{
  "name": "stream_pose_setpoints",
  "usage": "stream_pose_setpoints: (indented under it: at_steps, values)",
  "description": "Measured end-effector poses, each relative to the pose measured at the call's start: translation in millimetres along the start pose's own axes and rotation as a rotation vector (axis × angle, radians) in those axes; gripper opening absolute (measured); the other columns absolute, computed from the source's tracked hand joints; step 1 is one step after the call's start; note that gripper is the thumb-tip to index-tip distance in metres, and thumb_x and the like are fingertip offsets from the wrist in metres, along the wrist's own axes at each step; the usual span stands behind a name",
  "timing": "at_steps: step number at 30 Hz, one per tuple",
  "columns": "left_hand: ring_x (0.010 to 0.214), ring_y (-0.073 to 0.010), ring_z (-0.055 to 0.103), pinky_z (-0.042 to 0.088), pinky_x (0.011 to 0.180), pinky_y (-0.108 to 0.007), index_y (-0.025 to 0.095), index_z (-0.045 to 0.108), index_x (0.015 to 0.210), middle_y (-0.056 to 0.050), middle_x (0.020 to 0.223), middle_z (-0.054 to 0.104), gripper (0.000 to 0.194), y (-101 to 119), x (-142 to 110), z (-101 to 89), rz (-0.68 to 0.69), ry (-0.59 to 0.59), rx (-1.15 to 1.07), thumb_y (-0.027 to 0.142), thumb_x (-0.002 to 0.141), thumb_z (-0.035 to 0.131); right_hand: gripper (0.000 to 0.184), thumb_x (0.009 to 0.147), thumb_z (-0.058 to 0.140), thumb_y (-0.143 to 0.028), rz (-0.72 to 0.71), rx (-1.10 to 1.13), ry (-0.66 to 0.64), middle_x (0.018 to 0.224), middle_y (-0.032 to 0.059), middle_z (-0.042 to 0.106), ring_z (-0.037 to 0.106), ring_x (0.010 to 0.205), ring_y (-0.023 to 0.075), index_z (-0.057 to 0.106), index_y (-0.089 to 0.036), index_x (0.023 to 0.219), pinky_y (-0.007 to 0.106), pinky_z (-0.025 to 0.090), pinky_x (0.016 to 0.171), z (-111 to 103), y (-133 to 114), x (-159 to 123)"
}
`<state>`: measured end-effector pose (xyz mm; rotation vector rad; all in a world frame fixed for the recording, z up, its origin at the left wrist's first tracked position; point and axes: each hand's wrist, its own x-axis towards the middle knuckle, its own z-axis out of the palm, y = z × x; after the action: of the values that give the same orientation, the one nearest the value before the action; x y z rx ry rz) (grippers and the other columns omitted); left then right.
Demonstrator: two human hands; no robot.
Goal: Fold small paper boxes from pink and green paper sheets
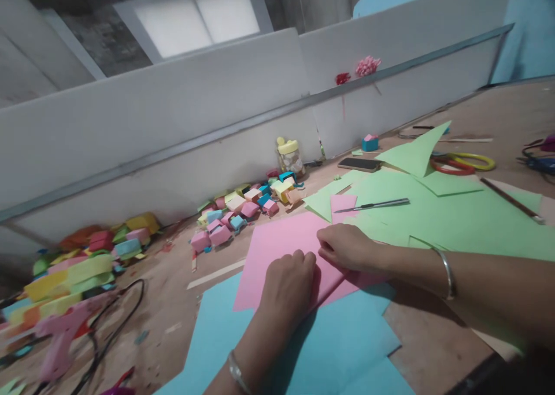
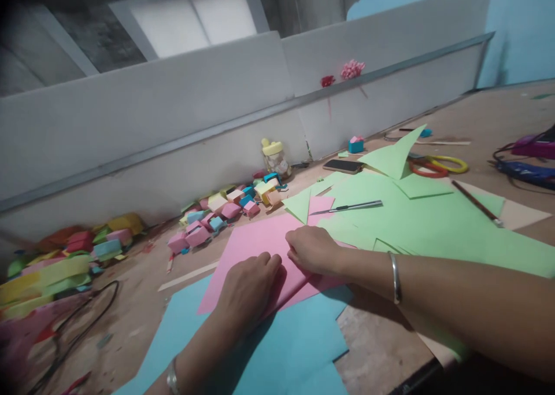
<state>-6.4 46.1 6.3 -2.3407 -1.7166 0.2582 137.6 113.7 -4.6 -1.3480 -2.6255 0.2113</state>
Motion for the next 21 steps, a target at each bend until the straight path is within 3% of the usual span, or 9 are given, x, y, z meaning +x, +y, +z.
stream_pose_setpoints:
  at_steps: [7, 13, 21]
  values:
    - [0.065, -0.0208, 0.054, 0.038, 0.058, -0.034, 0.02, 0.053, 0.079, -0.004, 0.073, 0.057, 0.028, -7, -3, 13.9, 0.083, 0.089, 0.008, 0.021, 0.092, 0.029, 0.015, 0.083, 0.049, -0.024, 0.002, 0.02, 0.002, 0.075, 0.0051, 0.066, 0.059, 0.068, 0.0183, 0.06, -0.017, 0.077, 0.026, 0.025, 0.051, -1, 0, 0]
    - [0.071, -0.0212, 0.05, 0.036, 0.063, -0.035, 0.021, 0.052, 0.085, -0.004, 0.081, 0.055, 0.024, -8, -10, 12.1, 0.105, 0.099, -0.044, 0.034, 0.092, 0.033, 0.015, 0.083, 0.049, -0.026, 0.004, 0.023, 0.004, 0.076, 0.0051, 0.066, 0.059, 0.068, 0.0182, 0.061, -0.018, 0.078, 0.025, 0.025, 0.051, 0, 1, 1]
    - [0.076, -0.0233, 0.046, 0.037, 0.067, -0.039, 0.019, 0.054, 0.088, -0.005, 0.084, 0.053, 0.024, 2, -24, 3.7, 0.105, 0.055, -0.058, 0.028, 0.091, 0.032, 0.014, 0.083, 0.048, -0.026, 0.004, 0.022, 0.003, 0.075, 0.0049, 0.066, 0.059, 0.067, 0.0184, 0.059, -0.018, 0.078, 0.026, 0.023, 0.05, -1, 1, 1]
